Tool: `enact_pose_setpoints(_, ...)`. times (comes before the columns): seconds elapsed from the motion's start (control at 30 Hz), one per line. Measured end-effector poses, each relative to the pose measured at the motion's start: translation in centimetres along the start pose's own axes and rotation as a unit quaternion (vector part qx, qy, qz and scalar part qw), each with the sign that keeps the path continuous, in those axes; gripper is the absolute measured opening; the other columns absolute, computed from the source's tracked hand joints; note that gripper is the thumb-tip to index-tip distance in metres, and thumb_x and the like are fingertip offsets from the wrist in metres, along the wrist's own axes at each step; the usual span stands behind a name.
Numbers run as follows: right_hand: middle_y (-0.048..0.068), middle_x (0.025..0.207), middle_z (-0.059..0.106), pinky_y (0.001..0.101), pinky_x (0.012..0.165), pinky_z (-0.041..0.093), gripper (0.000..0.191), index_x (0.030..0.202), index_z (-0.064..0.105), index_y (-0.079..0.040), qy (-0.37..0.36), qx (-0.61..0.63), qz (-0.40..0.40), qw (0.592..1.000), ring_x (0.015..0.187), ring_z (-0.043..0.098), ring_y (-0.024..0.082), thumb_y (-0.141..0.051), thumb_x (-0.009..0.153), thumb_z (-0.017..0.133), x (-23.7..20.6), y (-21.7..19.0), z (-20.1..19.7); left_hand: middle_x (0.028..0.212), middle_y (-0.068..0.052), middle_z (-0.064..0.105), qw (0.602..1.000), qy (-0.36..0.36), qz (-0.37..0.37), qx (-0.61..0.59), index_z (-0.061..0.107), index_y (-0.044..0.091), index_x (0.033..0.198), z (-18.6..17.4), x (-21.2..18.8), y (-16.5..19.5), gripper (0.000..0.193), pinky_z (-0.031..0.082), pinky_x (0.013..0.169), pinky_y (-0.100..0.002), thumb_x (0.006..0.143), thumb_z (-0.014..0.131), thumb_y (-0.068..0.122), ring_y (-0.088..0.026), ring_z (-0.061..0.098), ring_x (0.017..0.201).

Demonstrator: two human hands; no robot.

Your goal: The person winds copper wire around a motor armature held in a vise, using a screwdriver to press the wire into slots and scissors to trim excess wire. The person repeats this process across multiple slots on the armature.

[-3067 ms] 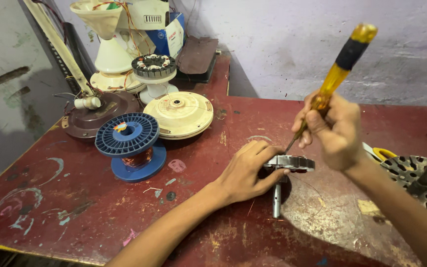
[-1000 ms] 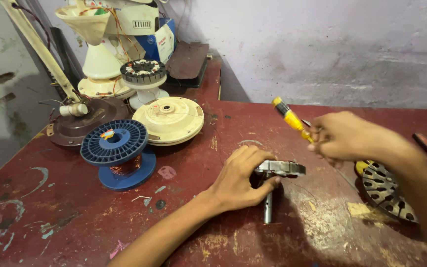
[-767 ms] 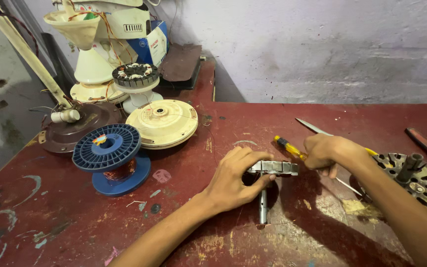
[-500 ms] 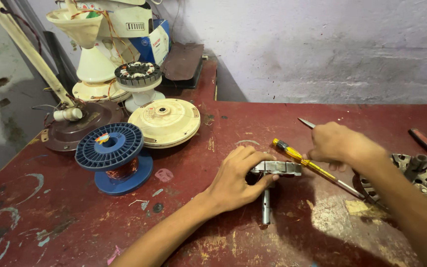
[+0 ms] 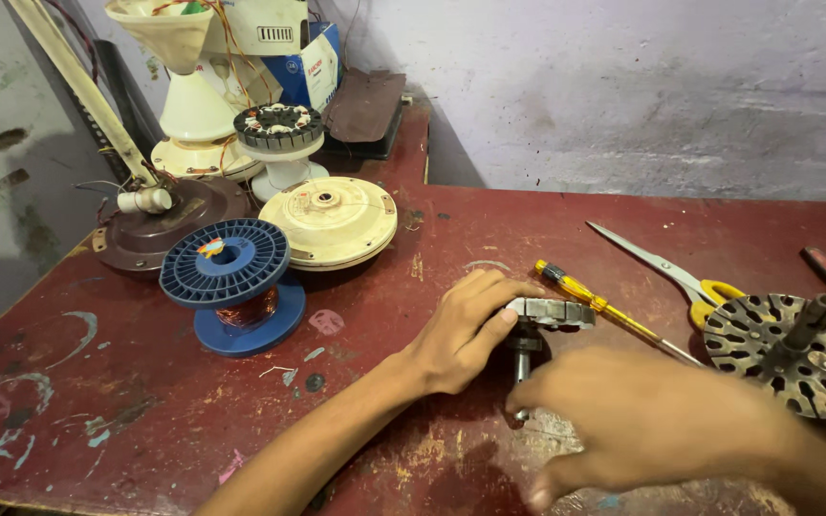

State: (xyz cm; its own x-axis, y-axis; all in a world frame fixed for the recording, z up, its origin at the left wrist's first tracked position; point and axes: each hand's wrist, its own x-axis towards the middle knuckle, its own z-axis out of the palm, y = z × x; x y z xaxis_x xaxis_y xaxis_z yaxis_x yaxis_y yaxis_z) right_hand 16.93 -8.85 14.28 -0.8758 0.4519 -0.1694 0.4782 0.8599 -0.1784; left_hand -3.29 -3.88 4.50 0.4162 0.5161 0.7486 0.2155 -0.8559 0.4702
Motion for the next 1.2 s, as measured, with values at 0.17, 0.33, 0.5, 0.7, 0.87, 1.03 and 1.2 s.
enact_pose_setpoints(0.17, 0.009, 0.08, 0.064, 0.0439, 0.074, 0.05, 0.039, 0.089, 0.063, -0.009, -0.124, 0.08, 0.067, 0.987, 0.082, 0.064, 0.028, -0.047, 0.097, 0.064, -0.8, -2.9, -1.6, 0.107, -0.014, 0.063, 1.0, 0.006, -0.008, 0.024, 0.063, 0.005, 0.125, 0.3, 0.1, 0.1, 0.032, 0.047, 0.095, -0.043, 0.099, 0.059, 0.024, -0.032, 0.06, 0.105)
enact_pose_setpoints(0.33, 0.006, 0.048, 0.051, 0.0383, 0.055, 0.046, 0.046, 0.066, 0.062, -0.013, -0.119, 0.057, 0.073, 0.989, 0.046, 0.049, 0.024, -0.046, 0.098, 0.06, -4.0, -0.7, -4.1, 0.104, -0.011, 0.062, 0.999, 0.013, -0.015, 0.038, 0.065, 0.007, 0.124, 0.7, 0.2, 0.1, 0.036, 0.049, 0.092, -0.041, 0.091, 0.068, 0.022, -0.028, 0.06, 0.102)
enact_pose_setpoints(0.5, -0.006, 0.043, 0.047, 0.0306, 0.048, 0.043, 0.032, 0.066, 0.069, -0.033, -0.103, -0.053, 0.288, 0.951, 0.037, 0.047, 0.008, -0.05, 0.091, 0.064, -5.9, 3.1, -4.7, 0.099, -0.011, 0.057, 0.998, 0.018, -0.02, 0.057, 0.064, 0.007, 0.124, 1.0, 0.3, 0.0, 0.04, 0.049, 0.089, -0.041, 0.087, 0.067, 0.021, -0.028, 0.058, 0.098)
enact_pose_setpoints(0.7, 0.001, 0.052, 0.055, 0.0315, 0.05, 0.043, 0.04, 0.069, 0.069, -0.01, 0.037, -0.073, 0.402, 0.912, 0.048, 0.045, 0.011, -0.042, 0.093, 0.074, -4.2, 8.8, -5.8, 0.098, -0.01, 0.058, 0.997, 0.024, -0.015, 0.069, 0.064, 0.008, 0.123, 1.3, 0.3, -0.1, 0.039, 0.049, 0.088, -0.041, 0.086, 0.07, 0.02, -0.028, 0.058, 0.097)
enact_pose_setpoints(0.87, 0.009, 0.05, 0.057, 0.0365, 0.051, 0.041, 0.039, 0.065, 0.073, -0.003, 0.111, -0.034, 0.429, 0.896, 0.047, 0.048, 0.016, -0.035, 0.087, 0.076, -1.9, 10.5, -5.6, 0.1, -0.009, 0.059, 0.997, 0.03, -0.003, 0.074, 0.063, 0.008, 0.123, 1.3, 0.1, -0.3, 0.036, 0.049, 0.087, -0.041, 0.093, 0.074, 0.024, -0.027, 0.059, 0.097)
enact_pose_setpoints(1.03, 0.005, 0.049, 0.045, 0.0347, 0.046, 0.034, 0.043, 0.059, 0.056, 0.001, 0.268, 0.049, 0.336, 0.902, 0.049, 0.039, 0.013, -0.024, 0.084, 0.08, -1.5, 9.9, -5.8, 0.1, -0.009, 0.058, 0.996, 0.025, 0.001, 0.08, 0.064, 0.009, 0.124, 1.3, 0.1, -0.4, 0.036, 0.049, 0.087, -0.041, 0.094, 0.074, 0.025, -0.027, 0.059, 0.097)
enact_pose_setpoints(1.2, 0.0, 0.044, 0.041, 0.0314, 0.044, 0.028, 0.051, 0.052, 0.048, -0.001, 0.33, 0.072, 0.293, 0.894, 0.045, 0.035, 0.01, -0.021, 0.086, 0.08, -0.8, 8.7, -5.8, 0.1, -0.009, 0.057, 0.996, 0.017, -0.006, 0.086, 0.062, 0.007, 0.124, 1.2, 0.2, -0.3, 0.036, 0.048, 0.085, -0.041, 0.093, 0.072, 0.022, -0.027, 0.058, 0.096)
